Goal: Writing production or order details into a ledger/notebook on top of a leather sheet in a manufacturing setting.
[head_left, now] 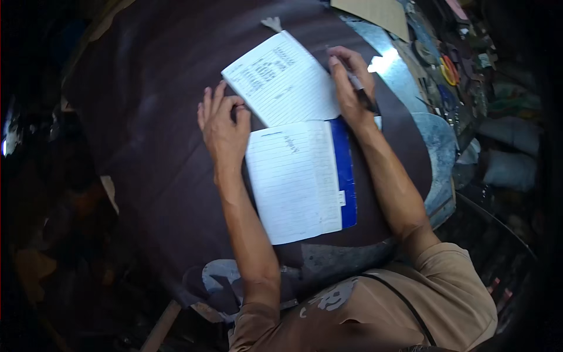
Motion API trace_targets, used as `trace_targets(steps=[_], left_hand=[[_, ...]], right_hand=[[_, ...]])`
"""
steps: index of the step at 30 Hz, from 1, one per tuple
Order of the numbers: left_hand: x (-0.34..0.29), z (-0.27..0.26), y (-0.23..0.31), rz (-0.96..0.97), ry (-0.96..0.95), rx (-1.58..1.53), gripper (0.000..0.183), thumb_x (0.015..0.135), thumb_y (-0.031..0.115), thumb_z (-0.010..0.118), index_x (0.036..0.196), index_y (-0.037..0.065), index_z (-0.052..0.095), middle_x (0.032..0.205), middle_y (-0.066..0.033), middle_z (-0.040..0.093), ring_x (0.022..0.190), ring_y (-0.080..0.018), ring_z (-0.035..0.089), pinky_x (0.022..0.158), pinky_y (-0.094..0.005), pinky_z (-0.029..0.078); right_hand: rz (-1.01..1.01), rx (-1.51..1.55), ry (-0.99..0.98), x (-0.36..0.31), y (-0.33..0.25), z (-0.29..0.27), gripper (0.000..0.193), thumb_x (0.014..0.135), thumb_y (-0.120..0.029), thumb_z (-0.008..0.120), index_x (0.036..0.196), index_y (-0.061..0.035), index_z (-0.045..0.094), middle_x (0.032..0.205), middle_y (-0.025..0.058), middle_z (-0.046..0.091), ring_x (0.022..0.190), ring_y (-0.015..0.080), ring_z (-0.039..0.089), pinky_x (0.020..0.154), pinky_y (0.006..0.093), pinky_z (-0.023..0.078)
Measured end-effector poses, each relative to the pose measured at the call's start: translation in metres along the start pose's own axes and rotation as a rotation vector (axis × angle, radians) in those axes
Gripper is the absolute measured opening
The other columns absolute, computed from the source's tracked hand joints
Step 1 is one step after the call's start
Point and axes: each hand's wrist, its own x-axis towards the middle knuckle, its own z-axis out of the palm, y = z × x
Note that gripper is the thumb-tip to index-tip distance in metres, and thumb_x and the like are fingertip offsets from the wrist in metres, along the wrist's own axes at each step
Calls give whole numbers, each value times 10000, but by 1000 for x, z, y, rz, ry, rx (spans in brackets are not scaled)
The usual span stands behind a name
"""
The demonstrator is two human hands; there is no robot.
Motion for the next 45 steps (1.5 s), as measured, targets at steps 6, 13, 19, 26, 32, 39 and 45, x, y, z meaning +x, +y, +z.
trace_targets(steps=[6,13,19,26,32,39,45], left_hand=[[-2,0,4,-20,40,-47,116,853,150,599,921,88,668,1439,-91,550,1414,-352,391,1188,-510,224],[1,10,-16,81,78,-17,121,875,178,600,931,97,670,1410,-84,575,1395,-359,412,1185,-501,229],[11,14,-16,77,117,-5,157,878,225,596,927,104,683,1417,-74,571,1392,-357,417,1183,-495,234],[7,18,-9,74,101,-28,180,871,244,604,949,118,708,1440,-78,555,1409,-336,401,1200,-488,196],[8,11,-14,19,38,33,185,874,257,608,996,153,700,1477,-35,522,1433,-321,367,1198,-464,198],[6,16,-17,23,49,11,172,853,236,621,977,145,698,1453,-46,547,1430,-324,375,1191,-495,197],[7,8,-5,-19,64,-11,174,855,214,599,940,112,712,1452,-80,543,1423,-327,385,1206,-487,192]], right_hand=[[-523,-237,-31,-8,-29,-1,165,950,-101,560,942,8,684,910,151,681,979,309,648,951,431,450],[-520,596,-329,-49,-148,40,303,1002,-211,524,996,60,658,768,121,646,582,162,609,486,282,488],[-814,1160,-226,-63,-152,55,397,954,-259,598,1075,118,630,877,235,706,564,274,689,441,313,553],[-712,1103,-142,-75,-143,56,400,965,-273,573,1066,109,632,867,224,694,582,272,683,474,326,553],[-648,1053,-98,-68,-140,44,405,975,-286,551,1059,102,634,858,214,685,597,270,677,502,336,553],[-593,989,-80,-62,-134,28,414,986,-300,526,1050,93,637,848,204,674,614,268,671,534,348,553],[-556,986,-91,-52,-135,20,423,996,-313,504,1042,85,639,839,194,664,629,266,666,562,359,553]])
